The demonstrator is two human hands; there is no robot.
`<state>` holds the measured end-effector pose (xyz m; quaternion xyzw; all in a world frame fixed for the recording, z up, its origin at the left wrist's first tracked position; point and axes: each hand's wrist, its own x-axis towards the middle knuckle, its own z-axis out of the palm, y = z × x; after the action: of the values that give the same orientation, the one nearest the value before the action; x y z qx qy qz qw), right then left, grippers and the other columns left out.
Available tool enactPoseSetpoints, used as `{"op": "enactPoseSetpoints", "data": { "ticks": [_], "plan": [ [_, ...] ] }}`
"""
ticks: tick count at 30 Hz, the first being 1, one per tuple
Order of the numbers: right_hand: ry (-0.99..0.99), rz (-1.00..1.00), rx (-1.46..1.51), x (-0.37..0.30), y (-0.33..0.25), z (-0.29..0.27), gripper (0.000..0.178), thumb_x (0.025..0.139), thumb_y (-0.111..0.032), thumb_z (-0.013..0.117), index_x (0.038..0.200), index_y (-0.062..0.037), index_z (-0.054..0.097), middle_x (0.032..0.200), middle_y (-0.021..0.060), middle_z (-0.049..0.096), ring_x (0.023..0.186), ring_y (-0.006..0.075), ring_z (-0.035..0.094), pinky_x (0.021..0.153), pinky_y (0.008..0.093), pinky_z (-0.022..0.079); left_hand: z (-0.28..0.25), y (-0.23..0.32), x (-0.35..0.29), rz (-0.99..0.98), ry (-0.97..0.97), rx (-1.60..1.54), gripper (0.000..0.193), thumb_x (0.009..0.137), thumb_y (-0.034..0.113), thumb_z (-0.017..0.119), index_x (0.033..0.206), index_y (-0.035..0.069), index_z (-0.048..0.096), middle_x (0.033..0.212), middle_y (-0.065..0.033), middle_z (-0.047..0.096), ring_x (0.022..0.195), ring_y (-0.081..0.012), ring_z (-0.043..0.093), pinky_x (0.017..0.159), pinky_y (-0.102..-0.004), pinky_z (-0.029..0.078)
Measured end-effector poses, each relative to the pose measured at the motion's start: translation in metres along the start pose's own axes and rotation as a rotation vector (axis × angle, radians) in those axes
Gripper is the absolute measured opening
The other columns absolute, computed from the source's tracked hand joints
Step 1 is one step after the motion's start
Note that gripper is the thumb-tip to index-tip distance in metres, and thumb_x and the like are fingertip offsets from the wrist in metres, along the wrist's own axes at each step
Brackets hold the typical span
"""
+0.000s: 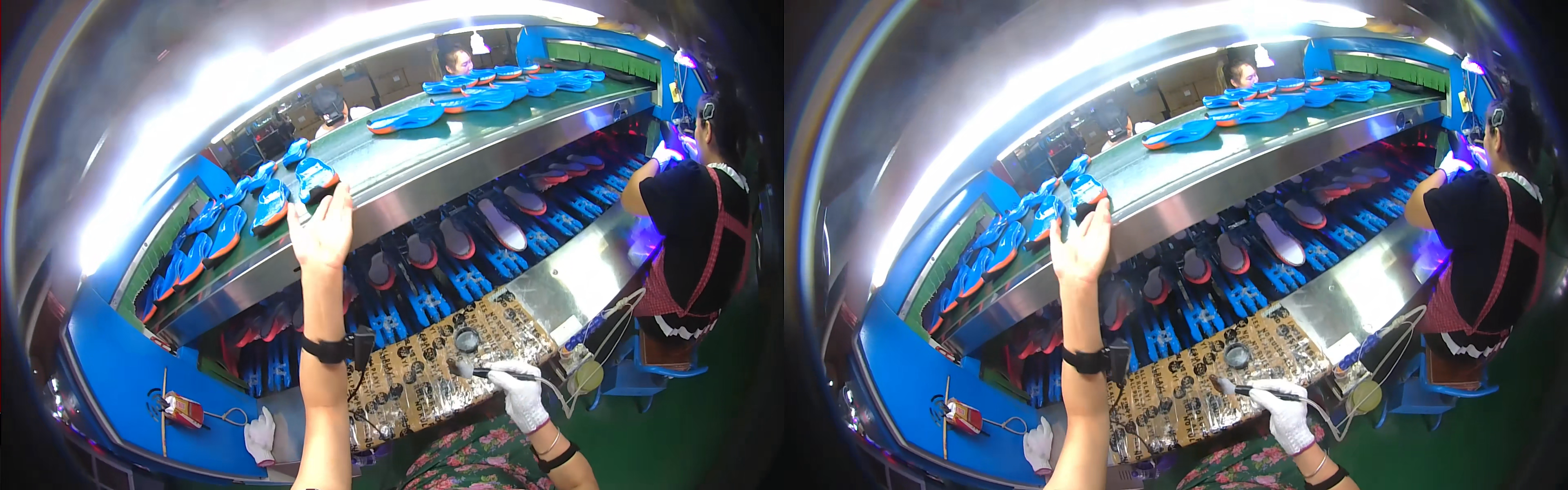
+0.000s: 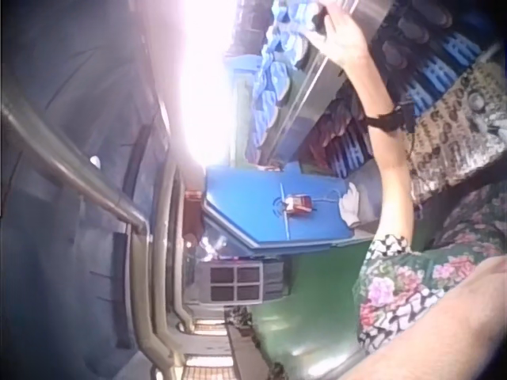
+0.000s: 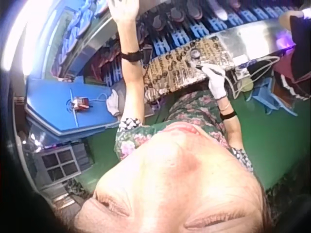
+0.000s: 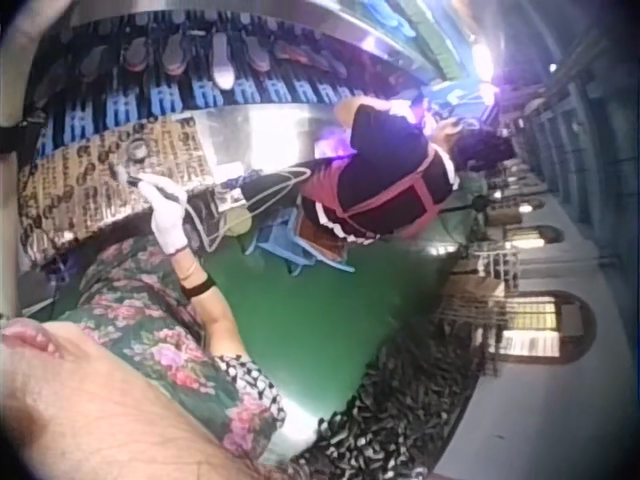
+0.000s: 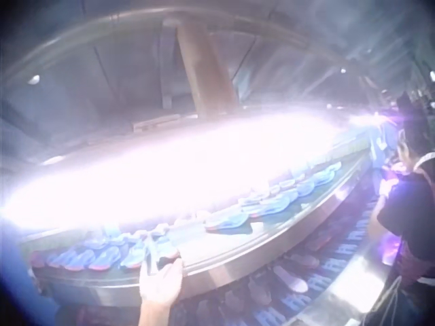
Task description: Applying adhesive to the base of blue shoe components using a specialized applicator tool on a factory assembly line.
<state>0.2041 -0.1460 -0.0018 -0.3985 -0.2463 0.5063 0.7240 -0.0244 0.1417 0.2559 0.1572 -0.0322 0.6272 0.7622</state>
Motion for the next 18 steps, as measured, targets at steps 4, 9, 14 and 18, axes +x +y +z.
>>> {"op": "enactPoseSetpoints", "data": {
  "ticks": [4, 9, 14, 18],
  "plan": [
    [0.046, -0.003, 0.046, 0.003, -0.004, -0.008, 0.017, 0.080, 0.008, 0.074, 0.097, 0.0045, 0.075, 0.088, 0.0099, 0.075, 0.073, 0.0136, 0.069, 0.067, 0.0238, 0.054, 0.002, -0.045, 0.012, 0.190, -0.135, 0.660, 0.067, 0.101, 0.032, 0.052, 0.150, -0.010, 0.033, 0.147, -0.0276, 0.045, 0.133, -0.0353, 0.050, 0.108, -0.0427, 0.043],
    [0.117, -0.013, 0.086, 0.016, -0.003, -0.019, 0.017, 0.080, 0.007, 0.074, 0.096, 0.0044, 0.075, 0.086, 0.0096, 0.075, 0.069, 0.0118, 0.067, 0.064, 0.0229, 0.053, 0.020, -0.126, 0.083, 0.399, -0.366, 1.522, 0.074, 0.096, 0.033, 0.061, 0.151, -0.007, 0.033, 0.145, -0.0252, 0.047, 0.132, -0.0326, 0.050, 0.106, -0.0420, 0.044],
    [0.161, -0.003, 0.124, 0.024, -0.014, -0.030, 0.016, 0.081, 0.006, 0.074, 0.096, 0.0043, 0.075, 0.086, 0.0090, 0.075, 0.069, 0.0105, 0.067, 0.063, 0.0221, 0.053, 0.041, -0.179, 0.184, 0.201, -0.571, 2.372, 0.090, 0.086, 0.046, 0.067, 0.153, -0.004, 0.031, 0.158, -0.0278, 0.029, 0.148, -0.0375, 0.030, 0.121, -0.0391, 0.027],
    [0.191, 0.006, 0.135, 0.032, -0.015, -0.050, 0.016, 0.082, 0.006, 0.074, 0.097, 0.0037, 0.075, 0.089, 0.0083, 0.075, 0.074, 0.0099, 0.068, 0.069, 0.0209, 0.054, 0.068, -0.204, 0.234, -0.078, -0.638, 2.856, 0.081, 0.086, 0.051, 0.064, 0.149, 0.004, 0.046, 0.160, -0.0284, 0.027, 0.153, -0.0372, 0.018, 0.123, -0.0438, 0.021]
  ]
}}
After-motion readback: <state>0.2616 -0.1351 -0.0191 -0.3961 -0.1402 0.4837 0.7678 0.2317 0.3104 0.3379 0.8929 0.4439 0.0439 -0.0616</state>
